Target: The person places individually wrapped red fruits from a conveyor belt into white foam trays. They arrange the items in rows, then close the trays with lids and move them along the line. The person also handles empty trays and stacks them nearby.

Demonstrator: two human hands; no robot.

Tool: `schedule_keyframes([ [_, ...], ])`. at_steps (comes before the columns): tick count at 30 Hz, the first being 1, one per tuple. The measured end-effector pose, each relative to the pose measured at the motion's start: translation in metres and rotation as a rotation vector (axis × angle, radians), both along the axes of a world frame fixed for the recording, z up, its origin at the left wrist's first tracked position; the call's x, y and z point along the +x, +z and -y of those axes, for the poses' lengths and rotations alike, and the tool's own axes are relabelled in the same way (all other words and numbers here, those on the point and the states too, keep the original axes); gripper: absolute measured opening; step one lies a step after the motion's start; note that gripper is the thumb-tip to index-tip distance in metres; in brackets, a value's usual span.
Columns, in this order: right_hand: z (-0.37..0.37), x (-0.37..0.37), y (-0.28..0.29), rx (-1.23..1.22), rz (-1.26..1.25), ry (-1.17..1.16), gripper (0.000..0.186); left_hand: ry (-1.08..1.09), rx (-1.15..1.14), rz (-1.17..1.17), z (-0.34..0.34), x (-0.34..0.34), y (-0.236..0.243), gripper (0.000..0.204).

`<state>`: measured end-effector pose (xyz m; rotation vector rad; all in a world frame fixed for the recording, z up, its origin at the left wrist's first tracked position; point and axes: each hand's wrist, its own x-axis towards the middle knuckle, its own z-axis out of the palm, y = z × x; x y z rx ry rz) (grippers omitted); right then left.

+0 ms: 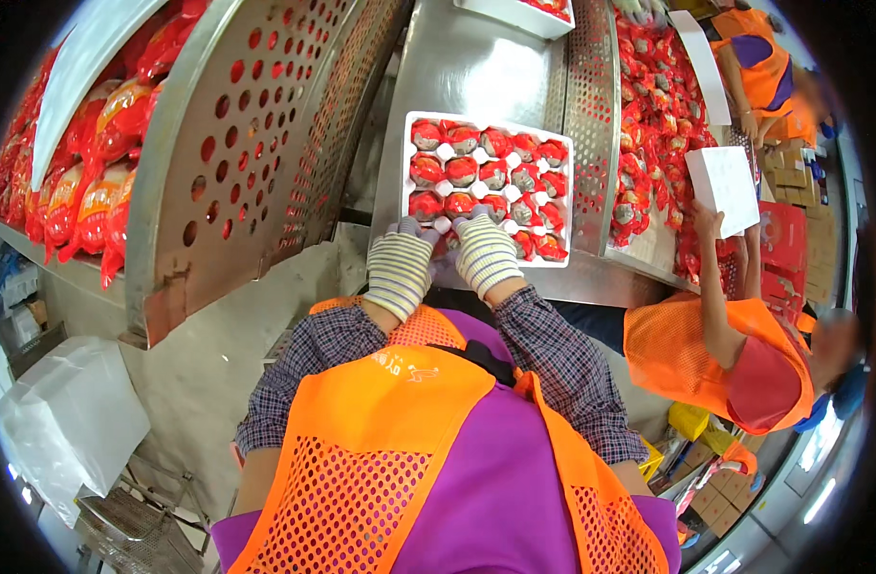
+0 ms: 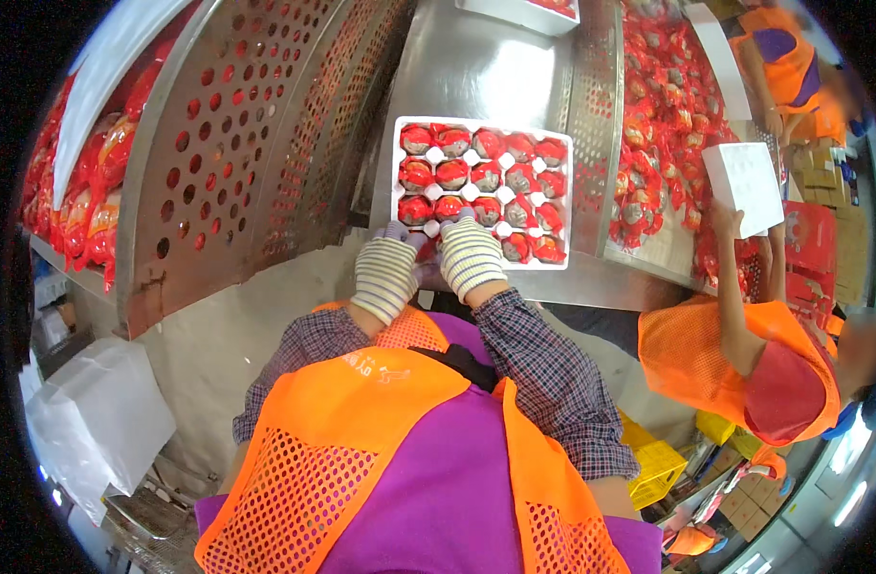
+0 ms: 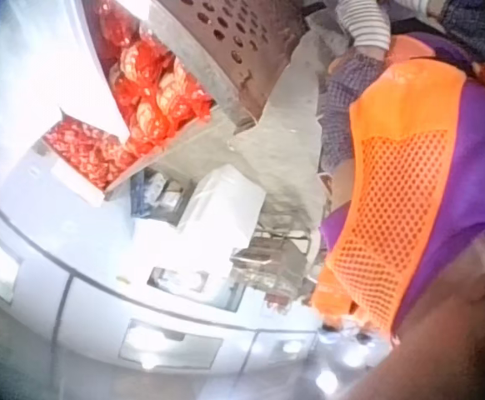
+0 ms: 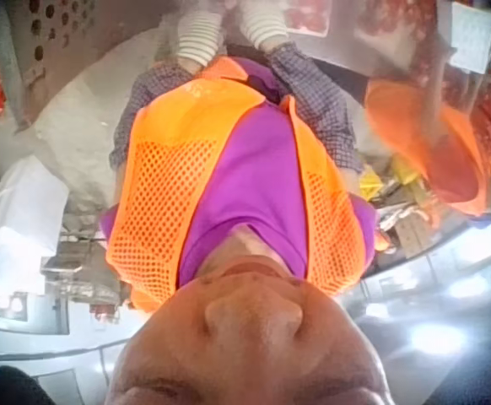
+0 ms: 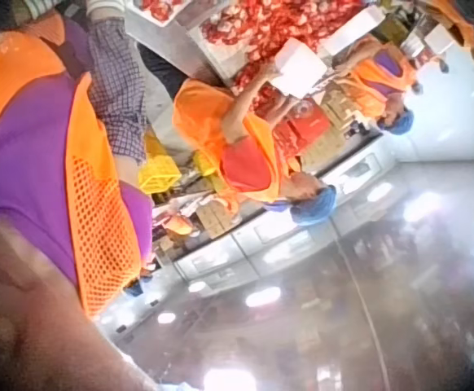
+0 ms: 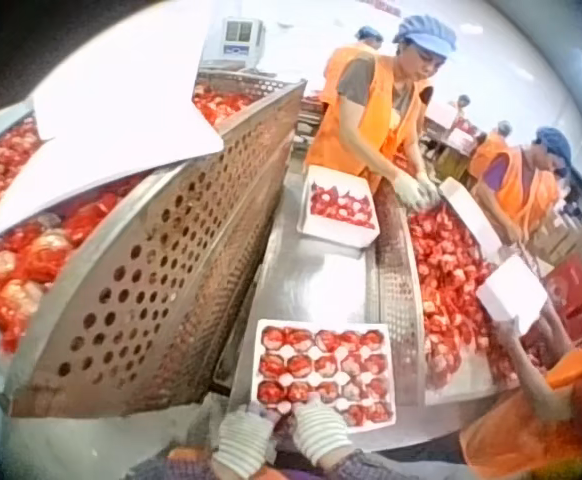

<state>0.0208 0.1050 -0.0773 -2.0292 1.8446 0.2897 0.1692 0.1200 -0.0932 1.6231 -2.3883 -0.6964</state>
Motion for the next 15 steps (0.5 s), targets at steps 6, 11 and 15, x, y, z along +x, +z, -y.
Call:
schedule_keyframes([
  [6, -0.008, -0.012, 0.013, -0.065, 0.136, -0.028, 0.035, -0.039, 0.036, -0.090, 0.003, 0.009, -0.008, 0.045],
  [11, -0.012, -0.006, -0.007, -0.017, 0.052, 0.140, 0.021, -0.103, 0.029, -0.119, 0.010, 0.008, -0.014, 0.039],
  [15, -0.014, -0.004, -0.008, -0.057, -0.003, 0.132, 0.017, -0.109, 0.031, -0.124, 0.014, 0.006, -0.010, 0.030],
])
